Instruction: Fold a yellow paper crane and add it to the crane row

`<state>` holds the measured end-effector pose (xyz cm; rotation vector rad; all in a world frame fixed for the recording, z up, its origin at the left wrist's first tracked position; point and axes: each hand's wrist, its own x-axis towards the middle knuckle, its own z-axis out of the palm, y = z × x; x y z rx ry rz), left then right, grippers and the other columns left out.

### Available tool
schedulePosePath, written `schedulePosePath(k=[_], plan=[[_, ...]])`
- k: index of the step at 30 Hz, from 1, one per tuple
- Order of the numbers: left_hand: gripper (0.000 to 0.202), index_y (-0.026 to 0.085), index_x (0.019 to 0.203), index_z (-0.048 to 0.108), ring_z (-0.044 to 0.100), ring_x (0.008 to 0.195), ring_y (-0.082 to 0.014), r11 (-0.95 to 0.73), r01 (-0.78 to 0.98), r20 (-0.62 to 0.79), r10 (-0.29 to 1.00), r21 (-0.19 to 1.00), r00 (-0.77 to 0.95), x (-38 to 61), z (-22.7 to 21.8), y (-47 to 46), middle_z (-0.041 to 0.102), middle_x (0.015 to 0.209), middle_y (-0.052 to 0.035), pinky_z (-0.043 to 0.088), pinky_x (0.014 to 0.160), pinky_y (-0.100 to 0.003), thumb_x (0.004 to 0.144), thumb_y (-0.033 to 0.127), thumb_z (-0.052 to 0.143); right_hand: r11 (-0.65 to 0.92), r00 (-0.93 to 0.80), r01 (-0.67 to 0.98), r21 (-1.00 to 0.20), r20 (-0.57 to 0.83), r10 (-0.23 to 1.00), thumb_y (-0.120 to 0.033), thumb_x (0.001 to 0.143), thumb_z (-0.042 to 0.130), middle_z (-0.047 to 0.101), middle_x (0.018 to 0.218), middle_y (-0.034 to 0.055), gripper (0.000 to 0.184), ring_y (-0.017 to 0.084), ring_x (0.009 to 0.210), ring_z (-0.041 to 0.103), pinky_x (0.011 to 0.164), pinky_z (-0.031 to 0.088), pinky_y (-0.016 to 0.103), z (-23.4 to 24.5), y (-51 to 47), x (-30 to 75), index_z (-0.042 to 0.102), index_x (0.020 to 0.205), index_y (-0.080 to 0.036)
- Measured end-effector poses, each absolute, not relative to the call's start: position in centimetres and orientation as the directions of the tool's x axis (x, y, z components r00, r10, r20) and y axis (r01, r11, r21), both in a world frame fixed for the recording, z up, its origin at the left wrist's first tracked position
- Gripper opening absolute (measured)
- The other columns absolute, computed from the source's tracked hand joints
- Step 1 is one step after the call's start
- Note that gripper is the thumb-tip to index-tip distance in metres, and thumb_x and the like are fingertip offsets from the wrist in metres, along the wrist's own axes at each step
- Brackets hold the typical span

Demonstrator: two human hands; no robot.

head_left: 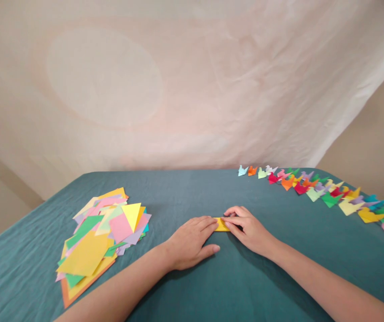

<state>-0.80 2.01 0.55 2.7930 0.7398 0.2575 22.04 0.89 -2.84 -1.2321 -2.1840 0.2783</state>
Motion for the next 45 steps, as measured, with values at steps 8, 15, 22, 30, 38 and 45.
schedulePosePath(k=[8,15,22,30,38,45], plan=[[0.051,0.019,0.135,0.034,0.036,0.126,-0.0233,-0.854,0.459,0.102,0.494,0.246,0.864,-0.8,0.7,2.2,0.04,0.137,-0.0089,0.026,0.104,-0.039,0.092,0.046,0.037,0.677,-0.497,0.67,-0.305,0.493,0.714,-0.016,0.087,0.047,0.06,0.101,0.0072,0.023,0.02,0.096,0.051,0.084,0.042,0.039,-2.1,0.0,21.6,0.065,0.101,-0.022],[0.05,0.021,0.135,0.034,0.036,0.126,-0.0219,-0.865,0.443,0.103,0.475,0.234,0.874,-0.8,1.0,2.1,0.041,0.137,-0.0073,0.026,0.103,-0.036,0.092,0.047,0.036,0.724,-0.597,0.644,-0.246,0.43,0.677,-0.013,0.086,0.048,0.063,0.097,0.0052,0.023,0.019,0.092,0.052,0.081,0.04,0.037,-1.6,-0.6,21.2,0.062,0.103,-0.02],[0.052,0.021,0.134,0.035,0.035,0.126,-0.0224,-0.872,0.444,0.101,0.47,0.207,0.877,-0.9,1.0,2.1,0.041,0.137,-0.0078,0.026,0.103,-0.036,0.091,0.05,0.034,0.719,-0.615,0.668,-0.19,0.402,0.678,-0.01,0.083,0.048,0.062,0.097,0.0066,0.026,0.019,0.092,0.053,0.082,0.039,0.036,-1.8,-0.5,21.3,0.063,0.103,-0.019],[0.055,0.019,0.133,0.037,0.036,0.126,-0.0229,-0.878,0.456,0.094,0.472,0.146,0.877,-0.9,0.8,2.1,0.043,0.136,-0.0086,0.025,0.103,-0.036,0.09,0.054,0.033,0.737,-0.695,0.676,0.014,0.346,0.631,-0.008,0.085,0.044,0.062,0.096,0.009,0.03,0.021,0.094,0.052,0.087,0.038,0.04,-1.5,-0.9,21.1,0.059,0.11,-0.015],[0.059,0.017,0.134,0.036,0.037,0.125,-0.0222,-0.882,0.456,0.091,0.467,0.118,0.88,-0.8,0.6,2.2,0.043,0.135,-0.0092,0.024,0.104,-0.035,0.09,0.056,0.032,0.718,-0.716,0.686,0.121,0.286,0.636,-0.011,0.085,0.049,0.063,0.092,0.0085,0.021,0.022,0.091,0.053,0.091,0.034,0.042,-0.8,-1.2,21.0,0.063,0.1,-0.015],[0.059,0.016,0.134,0.036,0.037,0.124,-0.0221,-0.885,0.45,0.086,0.461,0.114,0.883,-0.9,0.5,2.3,0.043,0.135,-0.0093,0.024,0.104,-0.035,0.09,0.056,0.031,0.653,-0.668,0.743,0.146,0.224,0.709,-0.006,0.08,0.05,0.062,0.083,0.0086,0.019,0.022,0.086,0.053,0.078,0.038,0.037,0.3,-1.8,21.3,0.066,0.088,-0.014]])
